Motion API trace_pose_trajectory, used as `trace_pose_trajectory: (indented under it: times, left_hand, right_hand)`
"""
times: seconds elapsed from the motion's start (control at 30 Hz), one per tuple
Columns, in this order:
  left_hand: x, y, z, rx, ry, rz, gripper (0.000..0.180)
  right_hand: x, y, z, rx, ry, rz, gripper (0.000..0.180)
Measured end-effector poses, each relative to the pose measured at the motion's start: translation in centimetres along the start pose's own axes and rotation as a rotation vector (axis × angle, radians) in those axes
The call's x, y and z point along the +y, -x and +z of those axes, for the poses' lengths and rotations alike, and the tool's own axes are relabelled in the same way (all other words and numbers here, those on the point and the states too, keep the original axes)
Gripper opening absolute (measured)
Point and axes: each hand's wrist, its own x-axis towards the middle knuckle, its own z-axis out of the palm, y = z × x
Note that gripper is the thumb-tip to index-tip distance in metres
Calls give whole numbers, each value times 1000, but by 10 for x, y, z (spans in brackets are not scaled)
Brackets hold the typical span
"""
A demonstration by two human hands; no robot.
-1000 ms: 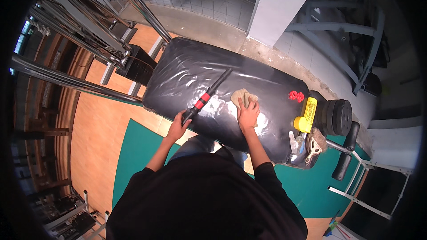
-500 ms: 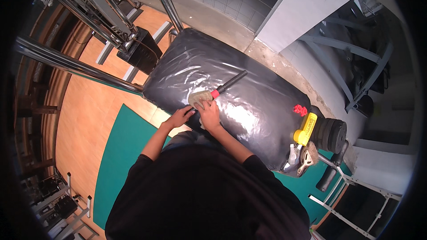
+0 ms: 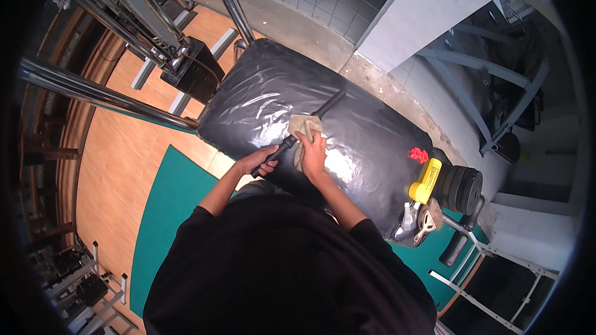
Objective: The person wipes a weight plate with a cloth, then assembles a dumbbell by sliding weight plates onto a bar and securing them with collars. The person handles the bar, plates, and collars by hand on a padded bench.
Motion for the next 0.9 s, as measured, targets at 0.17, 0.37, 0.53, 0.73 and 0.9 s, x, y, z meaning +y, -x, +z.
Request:
trace_pose_trajectory:
  times: [0.17,0.37,0.53,0.73,0.9]
  left_hand:
    - [6,-15,-11,-94,205,-151,35]
    - [8,-15,1,34,-35,-3,28]
    - [1,9,-12,216,-418,84,45]
    - [-30,15,-5,363,-743,261,43]
    - [-23,53,33,429,-874,218,45]
  right_hand:
    - [4,22,2,8,-245,-96,60]
    - [20,-4,16,34,-353,323,49]
    - [36,-29,-18,328,-643,289,37]
    - [24,-45,-5,16,198,-32,35]
    - [85,-110,-32,-41,325,200,34]
